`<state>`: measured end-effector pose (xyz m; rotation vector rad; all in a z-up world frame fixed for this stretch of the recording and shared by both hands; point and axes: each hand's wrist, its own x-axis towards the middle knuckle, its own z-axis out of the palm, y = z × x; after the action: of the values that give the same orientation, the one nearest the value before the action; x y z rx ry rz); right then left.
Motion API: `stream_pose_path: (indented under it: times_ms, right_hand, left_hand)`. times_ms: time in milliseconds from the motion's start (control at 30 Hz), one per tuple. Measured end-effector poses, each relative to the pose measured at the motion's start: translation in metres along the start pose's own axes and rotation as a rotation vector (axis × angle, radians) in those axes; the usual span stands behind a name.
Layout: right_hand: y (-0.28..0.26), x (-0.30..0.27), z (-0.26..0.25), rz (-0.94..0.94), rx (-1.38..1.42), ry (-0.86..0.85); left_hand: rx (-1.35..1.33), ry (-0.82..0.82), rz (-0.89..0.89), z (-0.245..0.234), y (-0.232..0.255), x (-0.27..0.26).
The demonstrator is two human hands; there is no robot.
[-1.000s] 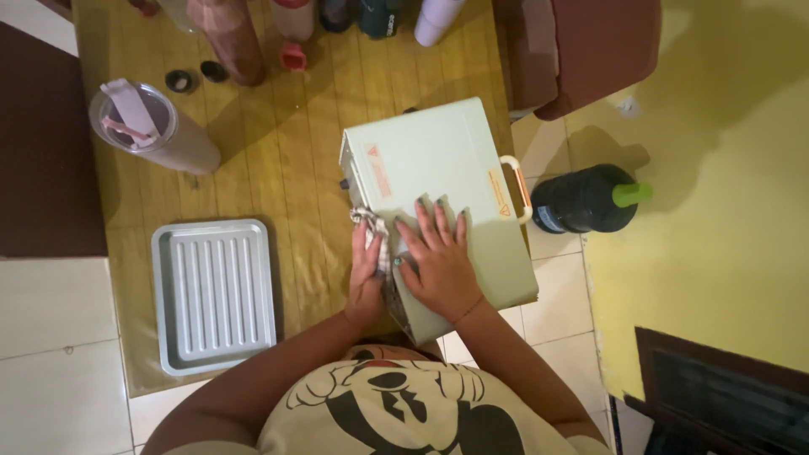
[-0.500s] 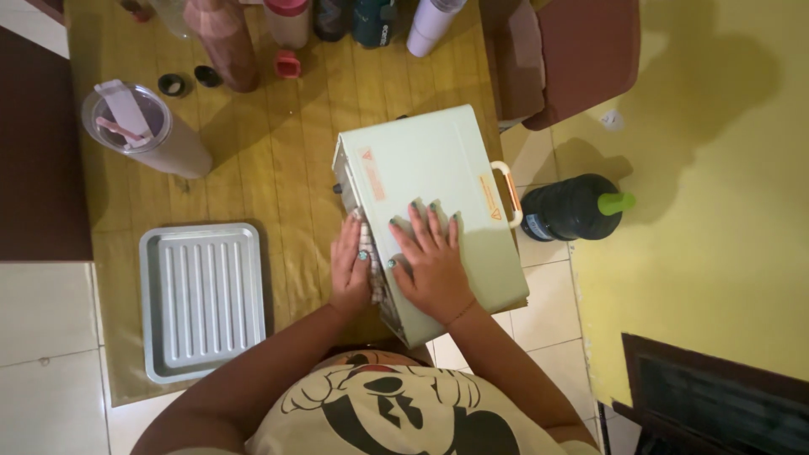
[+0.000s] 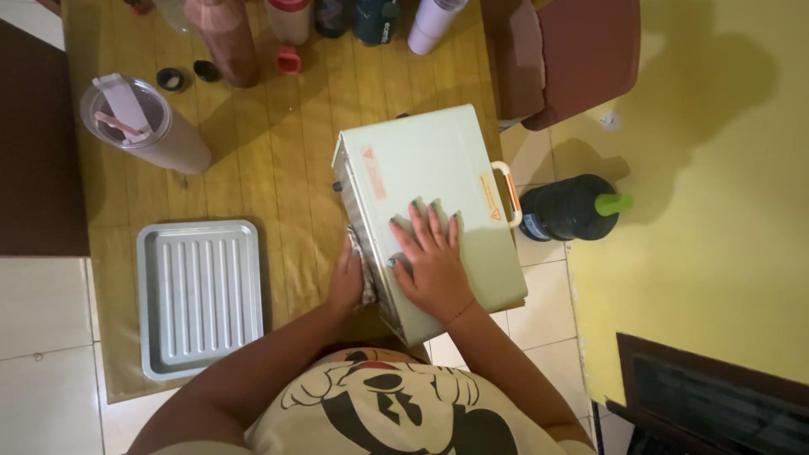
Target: Cleaning the interior and exterior surfaces of a toaster oven using a cloth.
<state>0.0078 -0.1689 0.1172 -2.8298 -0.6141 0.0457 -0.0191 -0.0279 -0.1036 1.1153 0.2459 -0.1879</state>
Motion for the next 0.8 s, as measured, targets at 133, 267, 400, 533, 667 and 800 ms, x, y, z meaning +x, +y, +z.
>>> stream_pose_path:
  times_ms: [133,267,400,533,667,800]
  right_hand:
    - [0.003,0.002,0.002,-0.013,-0.012,0.012]
    - [0.002,0.001,-0.001,-0.003,0.009,0.001]
    - [0.0,0.002,-0.002,-0.004,0.0,0.004]
    - [0.001,0.001,0.0,-0.005,0.006,0.005]
    - [0.002,0.001,0.001,-0.003,-0.007,0.006]
    - [0.002,0.001,0.001,-0.008,-0.009,0.023]
  left_hand:
    - [0.081,0.066,-0.011,0.001,0.016,-0.009]
    - [0.501,-0.191,0.742,0.019,0.107,-0.011]
    - [0.623,-0.048,0.757,0.021,0.11,0.045]
    - [0.266,0.06,0.643,-0.005,0.087,0.117]
    - [0.704,0.26,0.447,-0.058,0.013,0.19]
    - [0.275,0.167,0.132,-0.067,0.011,0.221]
